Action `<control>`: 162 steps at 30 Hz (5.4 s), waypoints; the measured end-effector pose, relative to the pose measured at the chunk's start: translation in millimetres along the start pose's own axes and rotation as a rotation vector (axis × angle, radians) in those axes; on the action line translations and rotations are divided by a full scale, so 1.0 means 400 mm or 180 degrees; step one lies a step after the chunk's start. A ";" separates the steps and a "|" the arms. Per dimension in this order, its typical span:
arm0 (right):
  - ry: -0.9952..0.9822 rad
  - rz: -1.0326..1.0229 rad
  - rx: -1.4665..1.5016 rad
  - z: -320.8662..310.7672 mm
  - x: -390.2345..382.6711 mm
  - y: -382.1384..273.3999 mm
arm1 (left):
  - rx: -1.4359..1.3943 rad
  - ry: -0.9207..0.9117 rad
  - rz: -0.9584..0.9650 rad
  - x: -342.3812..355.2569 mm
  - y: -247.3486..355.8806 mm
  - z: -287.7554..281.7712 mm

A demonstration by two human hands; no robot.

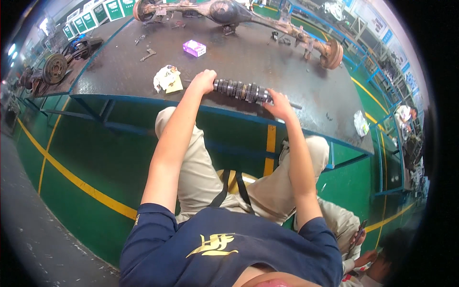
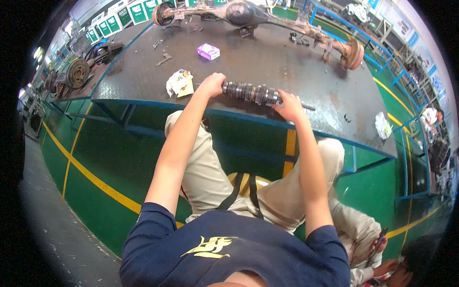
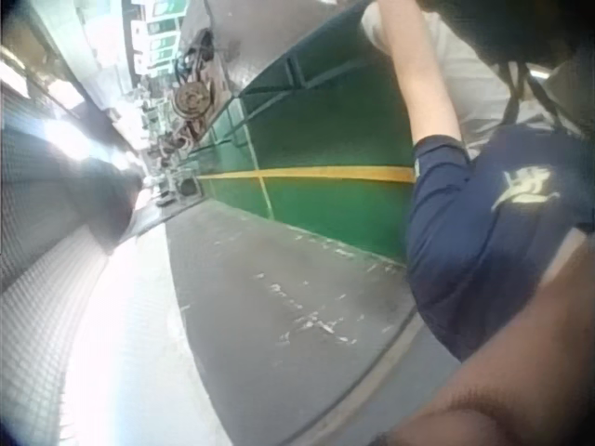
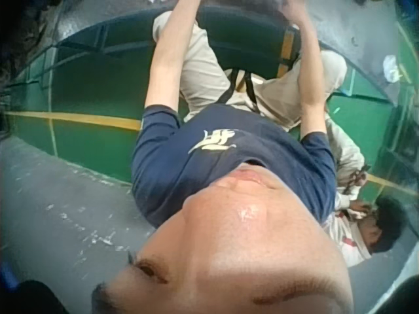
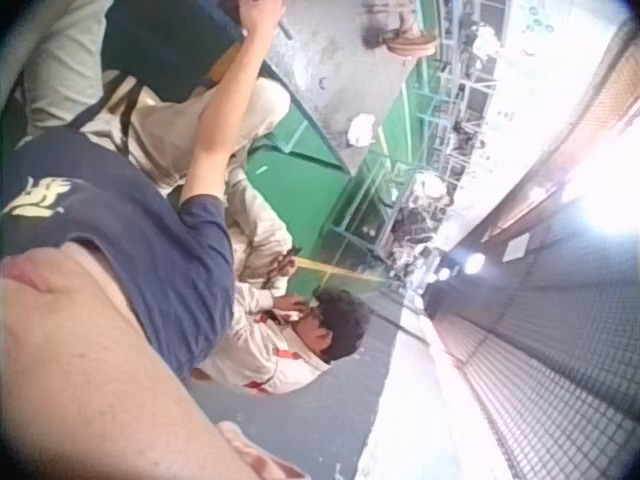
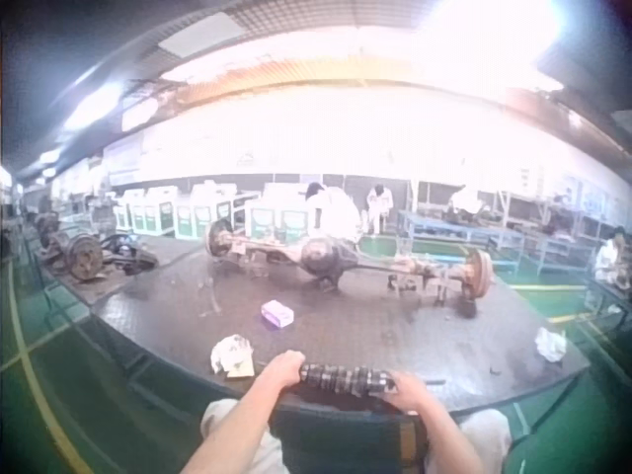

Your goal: The person holds and rotates a transmission main shaft assembly while using their fingers to feel the gears and splines.

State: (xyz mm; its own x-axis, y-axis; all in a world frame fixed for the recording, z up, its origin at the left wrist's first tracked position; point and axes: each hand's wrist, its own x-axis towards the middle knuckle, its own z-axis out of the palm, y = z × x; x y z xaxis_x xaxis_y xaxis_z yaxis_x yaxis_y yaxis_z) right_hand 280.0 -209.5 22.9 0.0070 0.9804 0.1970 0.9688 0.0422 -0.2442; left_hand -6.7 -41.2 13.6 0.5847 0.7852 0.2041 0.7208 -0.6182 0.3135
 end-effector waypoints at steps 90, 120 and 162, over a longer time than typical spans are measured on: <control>-0.0316 0.0441 0.0091 -0.002 -0.009 -0.008 | 0.0158 -0.0539 -0.0245 0.011 0.048 -0.051; 0.0243 0.0045 -0.0168 0.026 -0.009 -0.043 | -0.0208 -0.0470 0.0033 -0.022 0.000 -0.042; 0.0494 0.0409 -0.0229 0.062 0.013 -0.025 | 0.0185 -0.0528 0.0009 -0.009 0.030 -0.048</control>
State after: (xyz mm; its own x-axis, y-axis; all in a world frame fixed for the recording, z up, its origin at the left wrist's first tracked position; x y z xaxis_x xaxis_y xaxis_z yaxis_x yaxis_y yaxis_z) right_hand 264.1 -200.2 2.6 0.1641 0.9352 0.3137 0.9727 -0.1005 -0.2094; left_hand -7.3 -50.6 34.3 0.6368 0.7696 0.0475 0.7365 -0.6253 0.2579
